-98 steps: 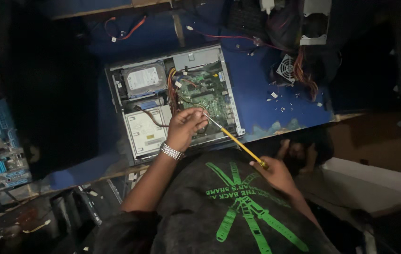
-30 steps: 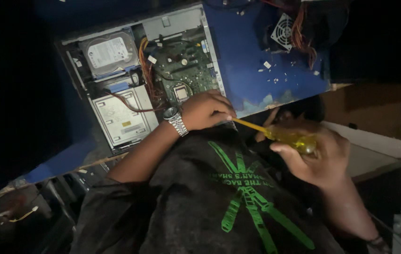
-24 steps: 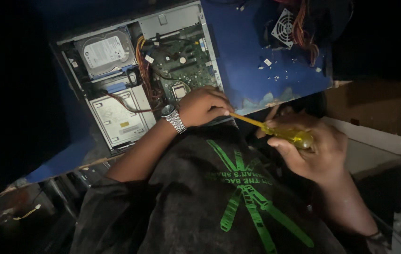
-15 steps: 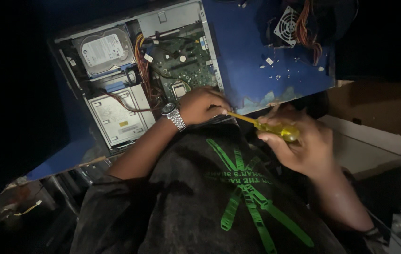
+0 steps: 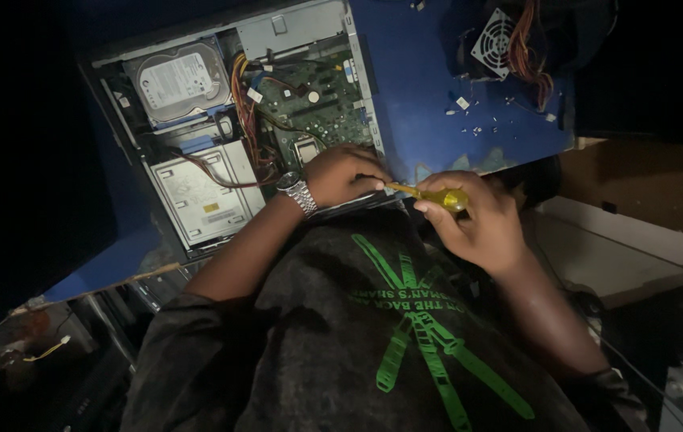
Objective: The person uses a yellow screwdriver to remove screws from a computer power supply, detaches it from the case, and then secures a drive into the chassis. The power supply is set aside on the table.
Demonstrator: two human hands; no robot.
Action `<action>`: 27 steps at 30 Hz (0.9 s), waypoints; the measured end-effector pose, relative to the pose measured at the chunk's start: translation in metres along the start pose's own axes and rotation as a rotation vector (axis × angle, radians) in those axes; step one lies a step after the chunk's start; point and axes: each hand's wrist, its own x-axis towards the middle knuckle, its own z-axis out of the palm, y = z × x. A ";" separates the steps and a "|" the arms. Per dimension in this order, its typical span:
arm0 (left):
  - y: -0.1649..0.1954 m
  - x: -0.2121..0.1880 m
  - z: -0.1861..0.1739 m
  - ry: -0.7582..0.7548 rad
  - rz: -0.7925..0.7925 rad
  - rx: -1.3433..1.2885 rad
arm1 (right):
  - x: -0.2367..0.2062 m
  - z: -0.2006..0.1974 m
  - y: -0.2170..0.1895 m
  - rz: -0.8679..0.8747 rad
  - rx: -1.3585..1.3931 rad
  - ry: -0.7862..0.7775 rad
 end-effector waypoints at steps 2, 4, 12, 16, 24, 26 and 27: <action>0.000 0.001 0.000 -0.021 -0.004 0.001 | 0.000 0.001 0.001 0.016 0.005 -0.002; -0.001 0.002 0.000 -0.005 0.016 0.017 | 0.000 0.002 0.001 0.039 0.022 -0.011; -0.010 -0.002 0.002 0.010 0.006 -0.002 | -0.002 0.007 0.003 -0.050 0.054 -0.019; -0.012 -0.002 0.006 0.024 0.023 0.022 | -0.005 0.011 0.002 -0.058 -0.038 -0.029; -0.015 -0.004 0.007 0.035 0.019 -0.015 | -0.005 0.011 0.002 -0.042 -0.055 -0.034; -0.015 -0.005 0.008 0.039 0.025 -0.025 | -0.006 0.011 0.001 -0.067 -0.043 -0.024; -0.016 -0.005 0.009 0.043 0.020 -0.015 | -0.006 0.011 0.001 -0.063 -0.040 -0.026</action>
